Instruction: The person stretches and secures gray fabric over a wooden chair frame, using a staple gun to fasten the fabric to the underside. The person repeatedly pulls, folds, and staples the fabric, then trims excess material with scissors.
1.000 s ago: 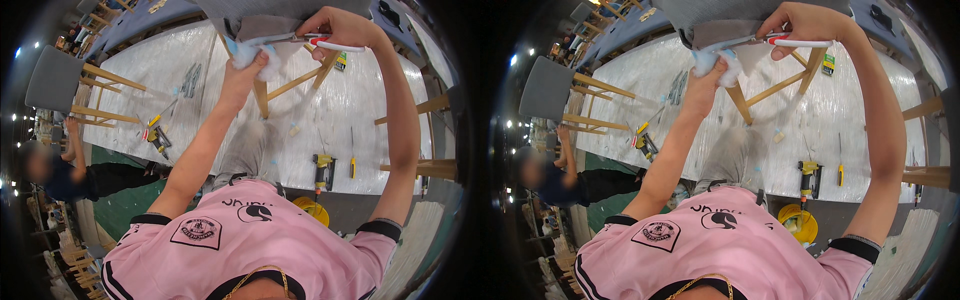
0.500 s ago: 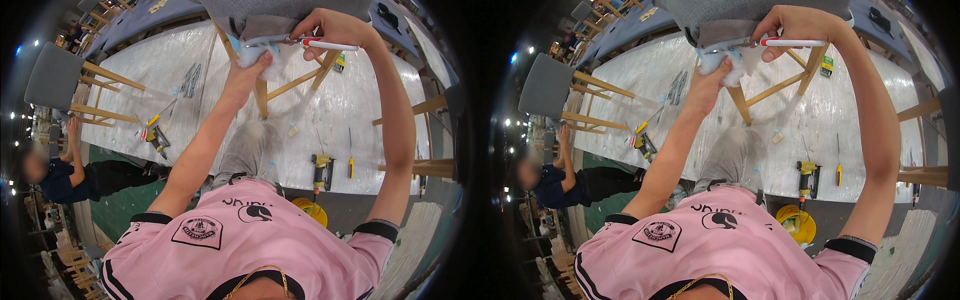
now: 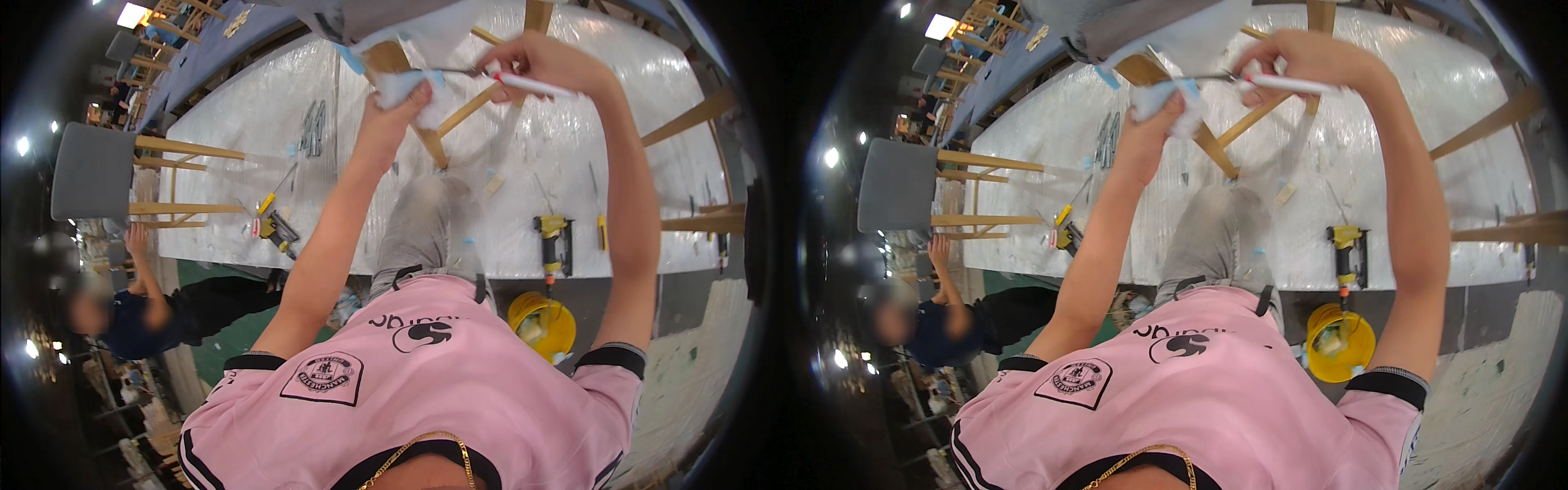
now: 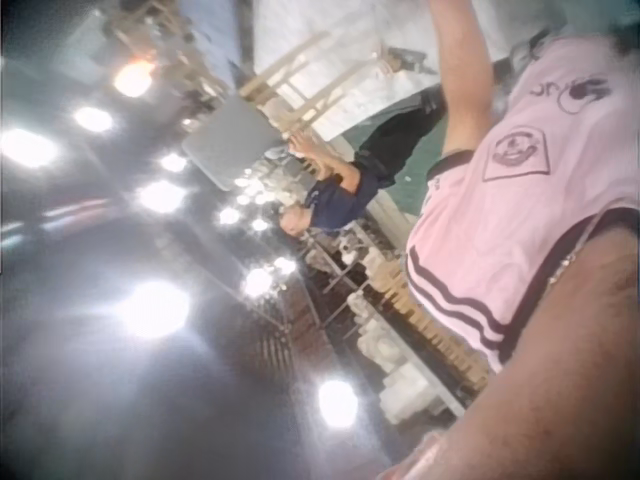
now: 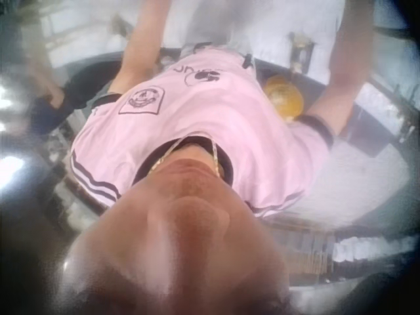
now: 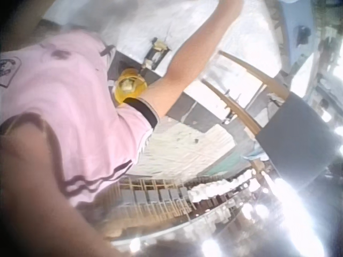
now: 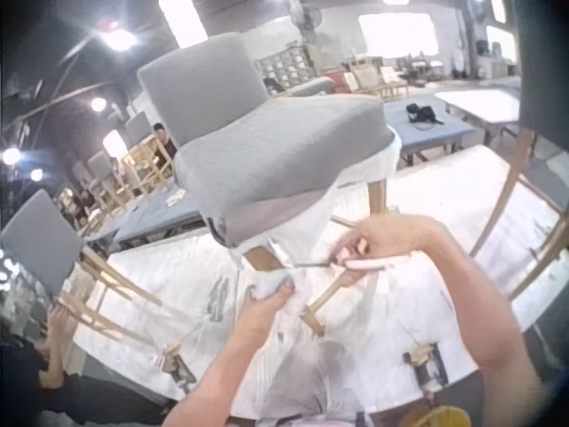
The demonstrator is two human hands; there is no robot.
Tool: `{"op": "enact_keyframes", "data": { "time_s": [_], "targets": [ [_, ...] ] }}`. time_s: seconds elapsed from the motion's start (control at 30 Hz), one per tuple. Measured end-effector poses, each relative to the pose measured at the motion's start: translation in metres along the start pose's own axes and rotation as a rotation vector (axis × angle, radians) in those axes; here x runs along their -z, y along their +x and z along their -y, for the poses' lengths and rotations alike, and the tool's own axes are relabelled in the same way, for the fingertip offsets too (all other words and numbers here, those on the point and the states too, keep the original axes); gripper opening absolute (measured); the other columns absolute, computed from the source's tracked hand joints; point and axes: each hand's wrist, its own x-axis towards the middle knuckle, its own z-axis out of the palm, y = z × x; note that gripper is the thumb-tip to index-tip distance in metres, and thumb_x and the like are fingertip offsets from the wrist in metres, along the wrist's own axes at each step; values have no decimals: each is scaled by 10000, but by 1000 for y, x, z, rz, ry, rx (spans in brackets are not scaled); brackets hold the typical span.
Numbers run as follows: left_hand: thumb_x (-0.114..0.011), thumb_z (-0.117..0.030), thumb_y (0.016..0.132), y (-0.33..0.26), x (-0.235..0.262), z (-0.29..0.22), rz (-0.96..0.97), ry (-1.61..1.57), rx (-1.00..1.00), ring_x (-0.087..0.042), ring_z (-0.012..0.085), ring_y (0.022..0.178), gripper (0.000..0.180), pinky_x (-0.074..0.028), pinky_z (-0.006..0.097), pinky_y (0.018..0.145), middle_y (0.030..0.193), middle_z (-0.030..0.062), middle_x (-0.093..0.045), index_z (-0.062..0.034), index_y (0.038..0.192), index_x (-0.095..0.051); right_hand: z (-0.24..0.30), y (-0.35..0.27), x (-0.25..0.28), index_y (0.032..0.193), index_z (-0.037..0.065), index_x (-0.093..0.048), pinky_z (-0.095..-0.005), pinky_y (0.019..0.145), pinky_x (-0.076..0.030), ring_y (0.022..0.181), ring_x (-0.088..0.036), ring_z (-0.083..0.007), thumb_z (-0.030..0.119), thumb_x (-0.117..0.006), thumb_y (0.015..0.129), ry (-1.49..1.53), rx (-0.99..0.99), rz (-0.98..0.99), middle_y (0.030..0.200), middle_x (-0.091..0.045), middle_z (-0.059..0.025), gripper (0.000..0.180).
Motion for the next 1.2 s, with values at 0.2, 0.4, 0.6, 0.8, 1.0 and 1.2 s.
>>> {"op": "enact_keyframes", "data": {
  "time_s": [0.2,0.4,0.6,0.8,1.0,1.2],
  "targets": [
    [-796,-309,924,-46,-5,130,477,323,395,-710,143,923,367,-549,304,845,1000,48,-765,-13,1136,-748,-141,-98,-240,1346,82,-675,-235,509,-459,598,-580,-62,396,-871,831,903,-272,-372,746,-643,15,635],
    [-743,-349,954,-113,-37,234,869,612,670,-689,134,868,334,-552,303,754,974,45,-748,-58,1118,-745,-101,-146,-443,1420,71,-610,-232,600,-456,735,-576,-58,186,-857,856,1319,-470,-754,881,-647,37,627],
    [-713,-324,958,-146,-98,251,1062,475,906,-714,164,898,317,-554,297,751,987,70,-759,-47,1109,-736,-98,-217,-486,1344,41,-627,-212,533,-415,650,-537,-27,29,-753,921,1419,-656,-1171,867,-640,27,441],
    [-728,-398,912,-173,-132,264,1263,700,508,-725,224,912,413,-564,367,805,979,131,-760,-32,1103,-736,-103,-251,-467,1423,54,-560,-237,650,-486,760,-601,-78,41,-771,903,1349,-533,-1244,1000,-659,-1,561],
    [-745,-431,888,-165,-136,247,1382,749,646,-681,179,886,426,-556,368,806,958,98,-753,-56,1091,-760,-102,-246,-480,1387,23,-603,-248,746,-509,859,-595,-82,49,-755,883,1123,-591,-1111,982,-664,-19,527],
    [-736,-414,951,-141,-119,203,1101,631,655,-628,198,1194,735,-508,349,958,1373,156,-643,-30,1516,-465,-133,-334,-501,1329,71,-636,-207,507,-427,600,-548,-43,76,-757,913,1134,-867,-1757,847,-643,32,434]
  ]
}}
